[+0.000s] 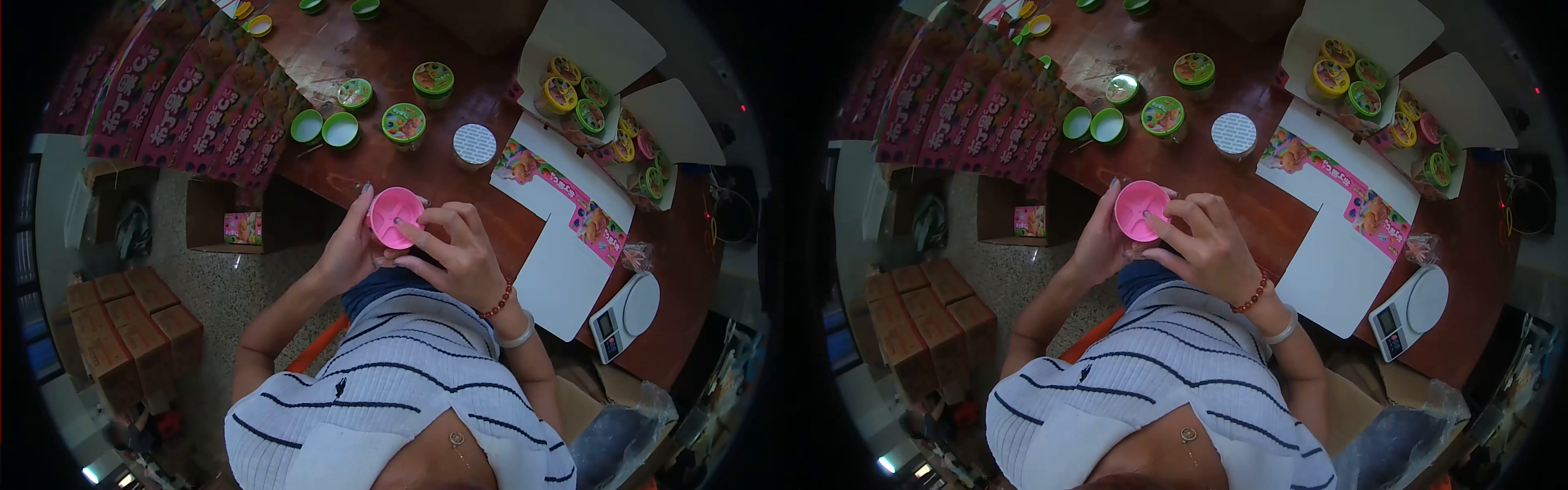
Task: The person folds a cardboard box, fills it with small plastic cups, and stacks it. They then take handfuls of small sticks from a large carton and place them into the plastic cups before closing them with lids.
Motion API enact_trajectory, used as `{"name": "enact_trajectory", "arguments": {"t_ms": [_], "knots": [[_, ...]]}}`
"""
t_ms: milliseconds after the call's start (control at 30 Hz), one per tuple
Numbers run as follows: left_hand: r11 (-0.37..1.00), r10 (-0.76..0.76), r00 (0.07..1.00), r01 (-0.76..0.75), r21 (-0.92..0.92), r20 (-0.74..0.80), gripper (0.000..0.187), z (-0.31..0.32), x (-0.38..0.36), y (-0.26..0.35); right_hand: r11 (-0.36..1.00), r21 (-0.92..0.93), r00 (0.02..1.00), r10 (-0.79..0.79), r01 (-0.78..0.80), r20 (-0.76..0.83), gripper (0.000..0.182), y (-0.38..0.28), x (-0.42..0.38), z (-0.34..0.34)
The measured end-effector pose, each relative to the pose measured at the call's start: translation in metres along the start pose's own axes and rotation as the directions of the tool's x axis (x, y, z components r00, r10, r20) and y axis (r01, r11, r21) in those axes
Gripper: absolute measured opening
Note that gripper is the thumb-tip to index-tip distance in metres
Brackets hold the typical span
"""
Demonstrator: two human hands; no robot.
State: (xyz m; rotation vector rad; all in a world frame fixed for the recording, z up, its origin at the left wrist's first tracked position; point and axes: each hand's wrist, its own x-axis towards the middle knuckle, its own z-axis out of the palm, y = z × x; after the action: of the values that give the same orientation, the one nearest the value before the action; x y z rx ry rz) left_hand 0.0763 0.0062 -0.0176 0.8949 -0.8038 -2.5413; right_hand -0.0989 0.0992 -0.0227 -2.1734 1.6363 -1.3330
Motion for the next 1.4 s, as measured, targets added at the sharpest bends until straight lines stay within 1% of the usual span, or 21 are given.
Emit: {"name": "enact_trajectory", "arguments": {"t_ms": [167,300,400,500,600,633,667,700,767,833,900,933,967,1000,1033,1067,1100,1167,1267,1333,1400], "knots": [[0.998,-0.063,0.996,0.063,0.004,0.069,0.072,0.002,-0.003,0.000,0.991,0.124,0.999,-0.046,0.043,0.021,0.040,0.010,-0.012,0.001],[0.997,-0.082,0.996,0.081,0.011,0.046,0.072,0.004,-0.004,-0.002,0.990,0.137,0.999,-0.033,0.032,0.007,0.037,0.009,-0.016,0.002],[0.997,-0.081,0.990,0.082,0.001,0.115,0.072,-0.002,-0.002,-0.005,0.990,0.139,1.000,-0.019,0.019,-0.002,0.034,0.010,-0.020,0.004],[0.996,-0.094,0.992,0.093,0.009,0.090,0.071,0.001,-0.002,-0.003,0.979,0.201,1.000,0.021,-0.018,-0.016,0.041,0.010,-0.024,0.009],[0.997,-0.060,0.994,0.055,0.061,0.092,0.069,-0.006,-0.003,-0.005,0.958,0.258,0.986,0.148,-0.125,-0.073,0.056,0.006,-0.027,0.012],[0.856,0.261,0.965,-0.242,0.456,0.021,0.067,-0.006,-0.005,-0.005,0.966,0.234,0.982,0.141,-0.109,-0.128,0.059,0.007,-0.028,0.010],[0.466,0.491,0.852,-0.432,0.772,0.180,0.063,-0.018,-0.005,-0.003,0.974,0.208,0.974,0.132,-0.093,-0.184,0.063,0.009,-0.028,0.008],[-0.050,0.677,0.661,-0.395,0.917,0.322,0.065,-0.030,-0.006,-0.002,0.977,0.184,0.966,0.145,-0.106,-0.214,0.053,0.009,-0.027,0.003],[-0.431,0.448,0.824,-0.143,0.891,0.349,0.067,-0.069,-0.006,-0.014,0.977,0.116,0.953,0.202,-0.180,-0.225,0.051,0.015,-0.030,-0.003],[-0.433,0.434,0.840,-0.122,0.893,0.325,0.067,-0.090,-0.010,-0.020,0.951,0.057,0.909,0.306,-0.302,-0.283,0.042,0.019,-0.032,-0.004],[-0.435,0.570,0.652,-0.276,0.857,0.499,0.071,-0.096,-0.025,-0.023,0.934,0.071,0.876,0.353,-0.350,-0.328,0.037,0.028,-0.033,-0.003],[-0.444,0.440,0.837,-0.113,0.889,0.326,0.069,-0.102,-0.018,-0.024,0.913,0.090,0.851,0.405,-0.399,-0.336,0.032,0.027,-0.039,-0.002],[-0.436,0.443,0.841,-0.099,0.894,0.309,0.069,-0.100,-0.024,-0.033,0.863,0.176,0.797,0.505,-0.474,-0.332,0.019,0.026,-0.042,0.001],[-0.096,0.541,0.801,-0.243,0.965,0.256,0.066,-0.098,-0.020,-0.032,0.869,0.182,0.800,0.494,-0.460,-0.340,0.019,0.029,-0.042,0.002],[0.344,0.448,0.892,-0.233,0.910,0.059,0.066,-0.094,-0.023,-0.033,0.825,0.208,0.808,0.561,-0.526,-0.181,0.015,0.031,-0.048,-0.001],[0.716,0.329,0.934,-0.149,0.682,-0.142,0.074,-0.083,-0.025,-0.031,0.762,0.216,0.782,0.623,-0.610,0.011,0.011,0.025,-0.058,-0.003],[0.727,0.323,0.933,-0.136,0.673,-0.160,0.074,-0.079,-0.029,-0.033,0.822,0.240,0.841,0.540,-0.517,-0.038,0.010,0.018,-0.054,0.000],[0.980,0.056,0.991,-0.031,0.196,-0.121,0.070,-0.078,-0.020,-0.023,0.878,0.242,0.880,0.453,-0.413,-0.144,0.009,0.005,-0.037,0.015],[0.983,0.044,0.996,-0.030,0.183,-0.071,0.069,-0.059,-0.019,-0.022,0.905,0.276,0.930,0.358,-0.323,-0.084,0.018,-0.003,-0.029,0.030],[0.986,0.031,0.997,-0.018,0.167,-0.077,0.066,-0.040,-0.019,-0.016,0.900,0.296,0.931,0.357,-0.320,-0.076,0.018,-0.010,-0.025,0.036],[0.989,0.023,0.996,-0.010,0.149,-0.084,0.063,-0.035,-0.020,-0.016,0.880,0.310,0.928,0.371,-0.360,0.023,0.017,-0.014,-0.024,0.038]]}}
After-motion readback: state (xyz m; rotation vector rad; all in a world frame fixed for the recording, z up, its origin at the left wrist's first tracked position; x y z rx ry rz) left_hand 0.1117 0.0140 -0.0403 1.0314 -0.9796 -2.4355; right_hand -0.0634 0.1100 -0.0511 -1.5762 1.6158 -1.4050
